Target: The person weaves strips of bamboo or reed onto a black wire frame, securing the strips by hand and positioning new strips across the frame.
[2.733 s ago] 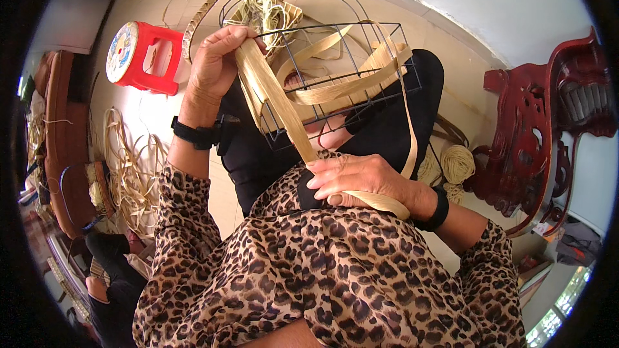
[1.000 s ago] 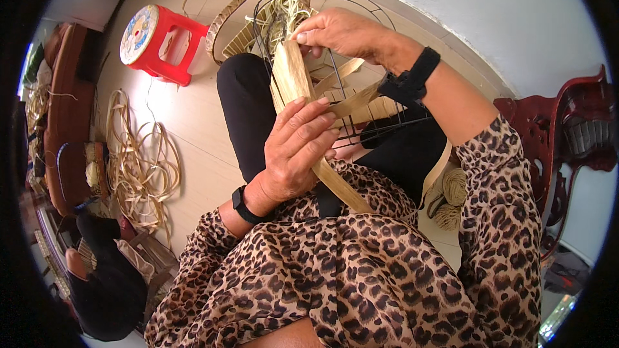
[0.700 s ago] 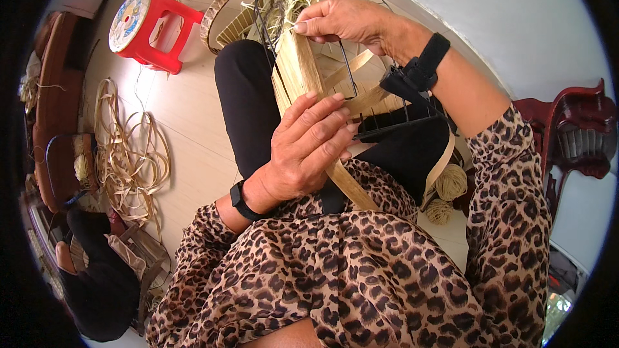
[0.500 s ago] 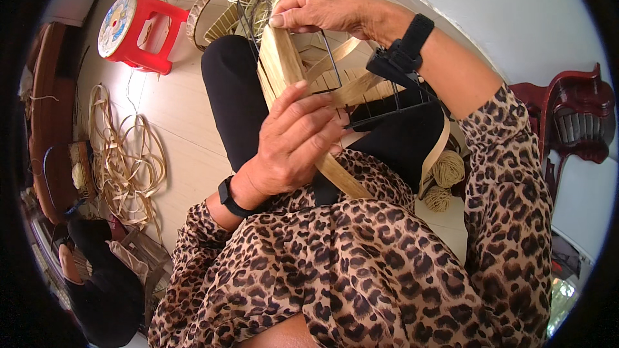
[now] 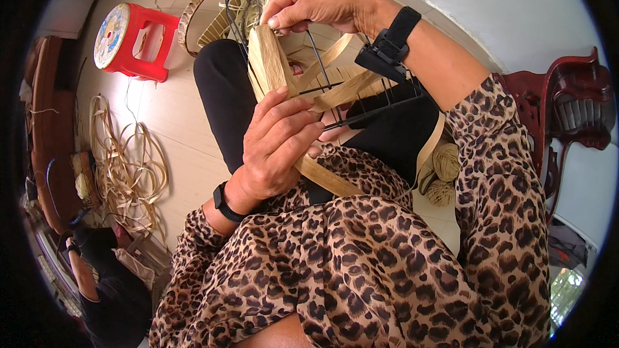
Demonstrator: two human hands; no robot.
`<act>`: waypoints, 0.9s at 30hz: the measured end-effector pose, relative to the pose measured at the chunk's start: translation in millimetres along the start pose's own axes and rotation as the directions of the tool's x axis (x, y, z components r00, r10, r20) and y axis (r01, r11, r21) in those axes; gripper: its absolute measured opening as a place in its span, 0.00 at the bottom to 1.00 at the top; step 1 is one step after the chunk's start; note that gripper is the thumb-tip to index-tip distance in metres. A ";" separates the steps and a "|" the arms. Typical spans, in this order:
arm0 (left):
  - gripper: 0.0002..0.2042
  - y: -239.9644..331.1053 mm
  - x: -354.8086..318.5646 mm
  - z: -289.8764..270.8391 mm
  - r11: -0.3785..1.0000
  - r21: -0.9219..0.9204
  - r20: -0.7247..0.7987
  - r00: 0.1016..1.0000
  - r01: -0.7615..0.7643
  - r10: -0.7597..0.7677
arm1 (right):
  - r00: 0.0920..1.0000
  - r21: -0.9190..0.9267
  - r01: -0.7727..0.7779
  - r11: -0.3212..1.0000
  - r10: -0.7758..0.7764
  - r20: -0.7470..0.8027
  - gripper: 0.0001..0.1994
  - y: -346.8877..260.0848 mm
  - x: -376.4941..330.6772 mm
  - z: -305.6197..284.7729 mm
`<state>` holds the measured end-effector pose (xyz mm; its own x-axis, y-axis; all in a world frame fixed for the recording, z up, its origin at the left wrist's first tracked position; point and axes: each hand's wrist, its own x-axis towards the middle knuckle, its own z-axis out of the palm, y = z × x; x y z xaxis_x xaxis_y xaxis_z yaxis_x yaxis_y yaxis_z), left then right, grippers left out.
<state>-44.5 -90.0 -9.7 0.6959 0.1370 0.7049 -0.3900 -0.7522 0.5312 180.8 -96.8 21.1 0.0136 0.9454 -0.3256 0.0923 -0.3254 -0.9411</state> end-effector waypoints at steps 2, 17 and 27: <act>0.11 0.0 0.5 0.7 1.000 0.000 0.001 1.000 -0.010 0.010 | 1.000 -0.048 0.006 0.999 -0.006 0.003 0.12 0.7 0.0 -0.4; 0.08 -3.0 -9.1 -13.4 0.953 -0.225 -0.024 0.977 0.201 -0.212 | 0.853 -0.810 0.186 0.557 -0.501 -0.148 0.07 23.6 -133.2 52.9; 0.15 -11.3 -19.1 -24.7 0.946 -0.215 0.025 0.969 0.244 -0.244 | 0.469 -0.597 0.335 0.729 -0.679 -0.565 0.08 -11.5 -382.3 52.9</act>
<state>-68.3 -68.2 -17.5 0.7851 0.3004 0.5416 -0.3286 -0.5392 0.7754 121.9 -455.4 151.5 0.5062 0.6742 0.5378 0.6662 0.0903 -0.7403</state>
